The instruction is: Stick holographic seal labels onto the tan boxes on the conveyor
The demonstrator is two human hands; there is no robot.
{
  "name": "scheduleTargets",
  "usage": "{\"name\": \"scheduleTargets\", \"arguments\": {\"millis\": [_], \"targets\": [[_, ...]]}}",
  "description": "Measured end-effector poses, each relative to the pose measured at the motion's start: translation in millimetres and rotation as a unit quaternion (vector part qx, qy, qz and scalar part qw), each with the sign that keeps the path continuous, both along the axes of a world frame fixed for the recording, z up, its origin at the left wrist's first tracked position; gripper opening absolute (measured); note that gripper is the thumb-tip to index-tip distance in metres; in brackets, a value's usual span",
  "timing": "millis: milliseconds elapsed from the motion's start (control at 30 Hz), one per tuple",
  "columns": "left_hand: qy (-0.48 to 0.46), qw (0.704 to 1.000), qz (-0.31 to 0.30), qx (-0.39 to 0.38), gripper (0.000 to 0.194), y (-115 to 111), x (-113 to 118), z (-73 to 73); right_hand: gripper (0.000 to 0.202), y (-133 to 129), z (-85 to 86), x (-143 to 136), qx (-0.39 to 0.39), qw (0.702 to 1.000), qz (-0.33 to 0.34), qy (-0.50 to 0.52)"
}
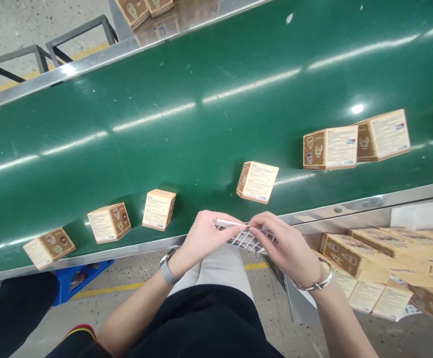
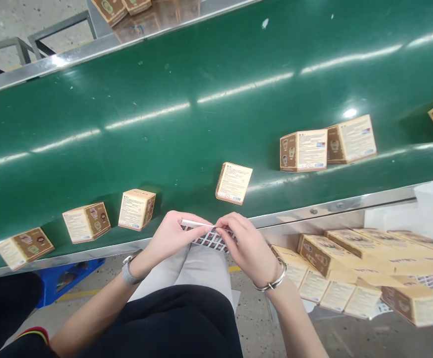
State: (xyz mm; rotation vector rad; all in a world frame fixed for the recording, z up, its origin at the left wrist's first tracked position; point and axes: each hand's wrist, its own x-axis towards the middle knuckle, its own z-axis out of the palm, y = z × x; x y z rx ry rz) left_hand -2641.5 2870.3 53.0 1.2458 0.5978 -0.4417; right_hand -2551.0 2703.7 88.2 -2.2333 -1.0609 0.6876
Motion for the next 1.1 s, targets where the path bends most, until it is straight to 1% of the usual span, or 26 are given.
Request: {"name": "scheduleTargets", "arguments": {"millis": [133,200,267,333,400,433,467,500,533,600,633,667,700,767,833,933,1100], "targets": [[-0.011,1.0,0.013,0.026,0.017,-3.4,4.3,1.7,0.009,-3.3,-4.0,-5.5,0.022,0.992,-0.012,-0.12],[-0.009,0.999,0.025,0.047,0.016,-7.8,7.5,2.8,0.012,-5.1,-6.0,-7.9,0.028,0.984,-0.02,-0.172],[-0.001,0.998,0.035,0.057,0.016,-12.7,11.1,3.5,0.016,-7.2,-7.0,-10.2,0.033,0.978,-0.033,-0.203],[0.004,0.997,0.04,0.059,0.016,-16.3,14.7,3.4,0.017,-9.8,-6.5,-11.7,0.042,0.975,-0.053,-0.21],[0.007,0.997,0.033,0.064,0.018,-17.2,17.5,1.3,0.014,-13.0,-5.8,-11.0,0.061,0.978,-0.09,-0.176],[0.002,0.997,0.024,0.071,0.019,-16.4,18.8,-0.6,0.011,-14.9,-6.5,-9.1,0.07,0.979,-0.125,-0.142],[-0.014,0.997,0.007,0.08,0.018,-14.9,20.2,-3.2,0.007,-17.0,-8.6,-6.1,0.079,0.976,-0.176,-0.101],[-0.045,0.995,-0.02,0.091,0.016,-13.0,21.9,-6.5,0.006,-19.3,-12.4,-1.6,0.091,0.964,-0.242,-0.057],[-0.089,0.989,-0.058,0.102,0.014,-11.2,24.3,-10.4,0.008,-21.8,-18.2,4.4,0.105,0.943,-0.315,-0.014],[-0.192,0.962,-0.149,0.121,0.012,-9.2,31.8,-19.7,0.016,-26.8,-34.8,20.4,0.143,0.881,-0.448,0.049],[-0.237,0.943,-0.194,0.13,0.012,-9.7,37.0,-24.7,0.02,-29.1,-44.5,29.7,0.162,0.851,-0.495,0.068],[-0.272,0.923,-0.233,0.139,0.013,-11.2,43.0,-29.7,0.023,-30.9,-54.4,39.4,0.178,0.827,-0.527,0.081],[-0.297,0.906,-0.262,0.151,0.014,-13.7,49.6,-34.3,0.026,-32.1,-63.8,48.9,0.189,0.811,-0.546,0.089],[-0.329,0.878,-0.298,0.178,0.016,-20.1,63.3,-41.7,0.03,-32.7,-78.9,65.2,0.199,0.795,-0.565,0.095],[-0.338,0.862,-0.319,0.2,0.017,-26.5,75.5,-45.9,0.031,-31.9,-88.0,76.4,0.198,0.791,-0.57,0.099],[-0.331,0.857,-0.331,0.215,0.019,-33.9,88.0,-46.3,0.032,-32.8,-93.3,83.8,0.188,0.793,-0.572,0.094],[-0.32,0.863,-0.332,0.208,0.019,-44.2,97.8,-42.5,0.032,-42.2,-96.7,86.7,0.189,0.794,-0.574,0.067]]}}
